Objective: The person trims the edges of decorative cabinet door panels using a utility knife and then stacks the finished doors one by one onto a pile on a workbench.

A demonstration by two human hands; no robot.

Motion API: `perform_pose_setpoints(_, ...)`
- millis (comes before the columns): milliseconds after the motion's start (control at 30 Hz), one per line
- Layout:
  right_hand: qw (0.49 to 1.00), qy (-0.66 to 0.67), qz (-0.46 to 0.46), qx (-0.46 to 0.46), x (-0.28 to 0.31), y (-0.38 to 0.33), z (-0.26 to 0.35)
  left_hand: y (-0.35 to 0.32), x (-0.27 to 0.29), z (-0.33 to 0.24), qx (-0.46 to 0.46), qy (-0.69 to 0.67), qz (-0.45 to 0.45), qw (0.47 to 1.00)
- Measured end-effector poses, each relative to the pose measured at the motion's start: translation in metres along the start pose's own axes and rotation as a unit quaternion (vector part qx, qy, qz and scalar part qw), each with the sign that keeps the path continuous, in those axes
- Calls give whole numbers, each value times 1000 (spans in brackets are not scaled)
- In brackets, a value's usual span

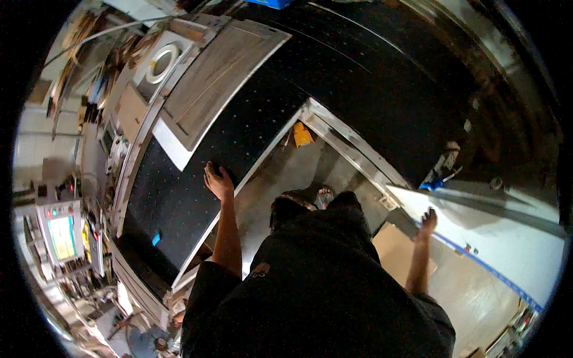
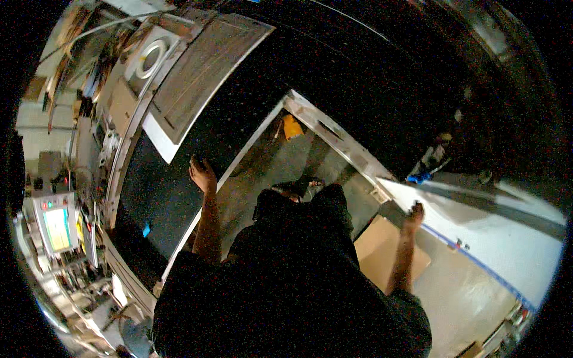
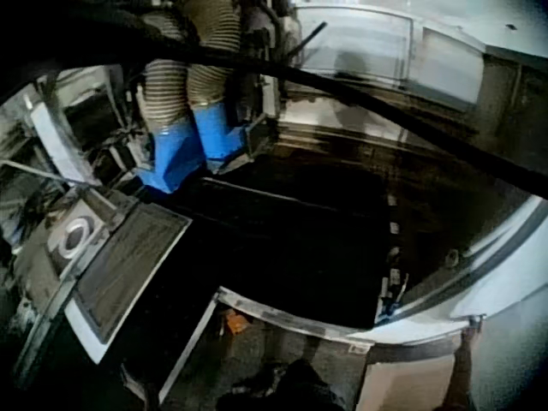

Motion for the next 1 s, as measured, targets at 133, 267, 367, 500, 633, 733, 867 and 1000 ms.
perform_pose_setpoints(133,947,-218,-21,235,-154,-73,119,-10,12,15,23,3,8,1000)
perform_pose_setpoints(267,981,-98,-31,164,-152,-25,132,-15,7,-5,20,-2,-9,1000)
perform_pose_setpoints(367,955,-211,-127,165,-151,-42,165,-24,16,2,20,7,-31,999)
perform_pose_setpoints(500,914,-298,-93,259,-187,-130,246,-30,24,-25,85,-91,-10,992)
perform_pose_setpoints(633,894,-267,55,356,-275,-210,273,-71,25,-214,-95,-325,307,890)
perform_pose_setpoints(733,890,-188,230,345,-380,-309,286,-88,50,-309,-226,-376,373,818)
perform_pose_setpoints(867,872,-117,393,267,-468,-403,300,-59,31,-279,-149,-337,396,841)
perform_pose_setpoints(1000,827,-141,528,129,-515,-407,270,-19,19,-217,-94,-265,373,884)
Point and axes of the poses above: each hand's wrist, its own y-axis towards the middle knuckle, its own x-axis out of the back of the hand, z = x × y, the point moved 7 cm from there along y, towards the middle knuckle, and after that the axes turned 1 degree about -z, right-handed, at the moved point
